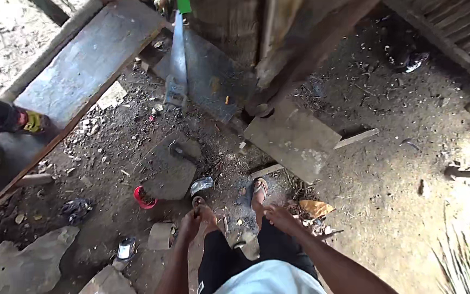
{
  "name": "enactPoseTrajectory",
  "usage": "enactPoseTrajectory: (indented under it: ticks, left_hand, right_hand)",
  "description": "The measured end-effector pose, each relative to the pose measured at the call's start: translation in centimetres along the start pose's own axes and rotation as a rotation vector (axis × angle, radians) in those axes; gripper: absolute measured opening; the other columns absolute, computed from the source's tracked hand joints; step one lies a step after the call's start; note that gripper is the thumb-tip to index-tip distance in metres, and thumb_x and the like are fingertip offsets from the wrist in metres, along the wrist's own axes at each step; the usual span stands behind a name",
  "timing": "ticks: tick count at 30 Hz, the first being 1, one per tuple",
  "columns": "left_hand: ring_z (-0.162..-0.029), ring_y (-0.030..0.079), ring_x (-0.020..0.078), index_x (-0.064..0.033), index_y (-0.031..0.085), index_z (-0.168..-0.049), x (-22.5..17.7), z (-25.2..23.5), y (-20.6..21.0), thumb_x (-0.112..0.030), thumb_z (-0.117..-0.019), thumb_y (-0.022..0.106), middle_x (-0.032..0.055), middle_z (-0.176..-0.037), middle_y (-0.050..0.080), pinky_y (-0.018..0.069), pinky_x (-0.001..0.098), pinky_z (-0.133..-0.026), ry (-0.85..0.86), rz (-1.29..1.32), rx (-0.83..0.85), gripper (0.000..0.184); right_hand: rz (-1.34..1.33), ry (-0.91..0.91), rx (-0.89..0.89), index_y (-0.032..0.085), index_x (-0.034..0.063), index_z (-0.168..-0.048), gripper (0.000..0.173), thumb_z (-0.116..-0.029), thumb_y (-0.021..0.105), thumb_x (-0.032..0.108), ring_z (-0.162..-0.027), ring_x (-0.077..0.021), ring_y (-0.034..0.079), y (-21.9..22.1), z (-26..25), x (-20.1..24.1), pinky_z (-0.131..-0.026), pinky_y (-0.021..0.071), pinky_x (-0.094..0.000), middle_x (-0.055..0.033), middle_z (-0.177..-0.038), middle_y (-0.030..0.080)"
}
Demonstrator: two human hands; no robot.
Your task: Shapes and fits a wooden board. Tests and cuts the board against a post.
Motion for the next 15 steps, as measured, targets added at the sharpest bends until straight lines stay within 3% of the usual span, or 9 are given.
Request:
enactPoseTrajectory:
  ticks: [5, 8, 11, 15]
  left_hand:
    - [-0.09, 0.07, 0.0333, -0.006, 0.069, -0.118, 11.1, 0.7, -5.7, -0.028, -0.103, 0.058, 0.0179, -0.1, 0.071, 0.0555, 0.0588, -0.083, -0.082, 0.112, -0.032, 0.029]
    - [-0.078, 0.066, 0.0326, -0.0036, 0.067, -0.12, 17.3, 1.4, -7.8, -0.031, -0.1044, 0.058, 0.0203, -0.095, 0.068, 0.0548, 0.0558, -0.074, -0.211, 0.212, -0.04, 0.033]
    - [-0.07, 0.06, 0.0279, -0.0031, 0.065, -0.123, 20.2, 3.8, -9.5, -0.028, -0.1047, 0.058, 0.0184, -0.091, 0.064, 0.0538, 0.0509, -0.067, -0.294, 0.327, -0.071, 0.032]
    - [-0.083, 0.068, 0.0335, -0.0052, 0.062, -0.131, 21.6, 4.8, -10.1, -0.022, -0.1015, 0.058, 0.0222, -0.105, 0.068, 0.0566, 0.0553, -0.077, -0.325, 0.351, -0.154, 0.034]
  right_hand:
    - [0.111, -0.034, 0.073, 0.063, 0.0124, -0.137, 0.041, -0.1052, 0.053, 0.036, -0.1, -0.0267, 0.072, 8.1, -0.2, 4.6, -0.093, 0.0573, -0.0502, -0.0127, -0.117, 0.072]
    - [0.123, -0.035, 0.107, 0.063, 0.0133, -0.138, 0.041, -0.1054, 0.052, 0.035, -0.097, -0.0274, 0.071, 10.7, 0.4, 8.0, -0.091, 0.0563, -0.0504, -0.014, -0.115, 0.072]
    - [0.08, -0.049, 0.11, 0.063, 0.0134, -0.137, 0.039, -0.106, 0.053, 0.034, -0.097, -0.0263, 0.072, 11.5, 0.8, 10.0, -0.09, 0.058, -0.0491, -0.0132, -0.114, 0.073]
    - [0.038, -0.058, 0.04, 0.064, 0.014, -0.136, 0.037, -0.1055, 0.055, 0.033, -0.096, -0.0266, 0.072, 10.5, 0.2, 9.9, -0.088, 0.059, -0.0507, -0.0127, -0.113, 0.073]
Point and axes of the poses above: each hand's wrist, its own z-axis away from the middle knuckle, its own y-axis out of the palm, x = y × z, the point moved 3 cm from there along -z, towards the middle knuckle
